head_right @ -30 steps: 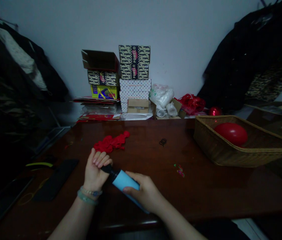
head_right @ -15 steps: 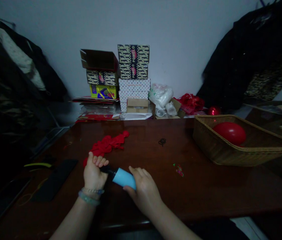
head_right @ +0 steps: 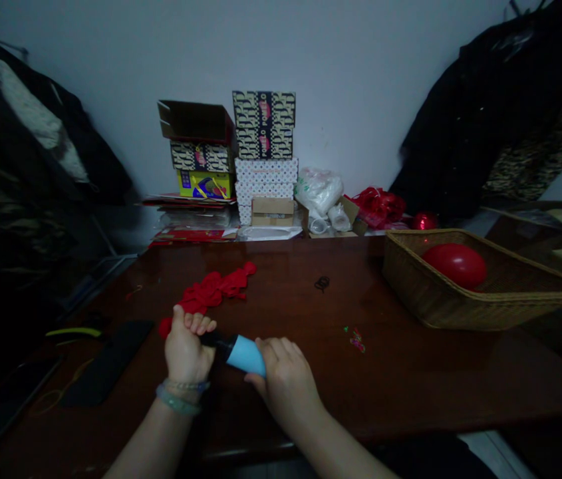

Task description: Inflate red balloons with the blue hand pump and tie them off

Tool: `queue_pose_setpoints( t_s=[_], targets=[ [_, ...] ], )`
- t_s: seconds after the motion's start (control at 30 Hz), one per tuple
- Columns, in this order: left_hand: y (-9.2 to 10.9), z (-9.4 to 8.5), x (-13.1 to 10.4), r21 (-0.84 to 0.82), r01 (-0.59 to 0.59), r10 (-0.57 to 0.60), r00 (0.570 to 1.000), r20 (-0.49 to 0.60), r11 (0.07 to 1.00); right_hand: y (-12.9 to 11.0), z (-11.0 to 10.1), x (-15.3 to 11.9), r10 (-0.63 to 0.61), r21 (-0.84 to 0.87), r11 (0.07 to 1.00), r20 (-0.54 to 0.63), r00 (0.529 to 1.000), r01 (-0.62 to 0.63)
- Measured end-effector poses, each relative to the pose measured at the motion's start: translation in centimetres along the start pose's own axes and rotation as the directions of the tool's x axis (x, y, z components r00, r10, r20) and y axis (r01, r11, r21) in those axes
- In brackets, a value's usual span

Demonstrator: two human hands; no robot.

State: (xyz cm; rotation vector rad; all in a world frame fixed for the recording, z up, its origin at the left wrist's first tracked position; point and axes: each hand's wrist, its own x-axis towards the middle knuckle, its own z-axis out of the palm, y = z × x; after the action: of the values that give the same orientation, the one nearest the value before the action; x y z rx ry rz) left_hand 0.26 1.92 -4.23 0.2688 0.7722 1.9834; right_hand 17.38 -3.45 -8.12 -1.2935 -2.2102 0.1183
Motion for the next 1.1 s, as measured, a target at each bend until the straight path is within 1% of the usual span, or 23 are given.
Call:
queue_pose_setpoints(
  t_s=[0.23,0.43,0.57,0.67,0.87,0.97,1.03,1.1],
  targets=[
    [1.3,-0.2,0.9,-0.033,-0.042,0.040,0.998,-0.039,0.999,0.3,-0.5,0.2,-0.014,0.006,1.000,-0.023,1.000,0.014],
    [2.8,-0.6,1.8,-0.076,-0.051,0.044,0.995,-0.084,0.996,0.9,-1.2,0.4,-0.007,0.006,1.000,-0.022,1.000,0.008],
    [3.3,-0.6,1.9,-0.089,-0.066,0.056,0.992,-0.111,0.994,1.1,-1.3,0.4,-0.002,0.000,1.000,-0.032,0.999,0.002],
    [3.0,-0.4,1.6,-0.076,-0.070,0.061,0.992,-0.110,0.995,1.4,-1.3,0.3,-0.013,-0.002,1.000,-0.053,0.999,0.013],
    [1.4,0.0,0.9,-0.007,-0.109,0.109,0.993,-0.053,0.994,1.7,-1.8,0.3,-0.032,-0.016,0.999,-0.082,0.996,0.030],
    [0.9,0.2,0.6,0.022,-0.126,0.127,0.990,-0.058,0.992,1.5,-2.0,0.3,-0.049,-0.010,0.999,-0.115,0.992,0.049],
    [0.8,0.4,0.3,0.007,-0.109,0.109,0.993,-0.054,0.994,1.2,-2.0,0.3,-0.042,-0.003,0.999,-0.121,0.992,0.042],
    [0.6,0.7,-0.1,-0.019,-0.077,0.076,0.997,-0.017,0.997,0.8,-2.1,0.2,-0.028,0.005,1.000,-0.116,0.993,0.029]
  ],
)
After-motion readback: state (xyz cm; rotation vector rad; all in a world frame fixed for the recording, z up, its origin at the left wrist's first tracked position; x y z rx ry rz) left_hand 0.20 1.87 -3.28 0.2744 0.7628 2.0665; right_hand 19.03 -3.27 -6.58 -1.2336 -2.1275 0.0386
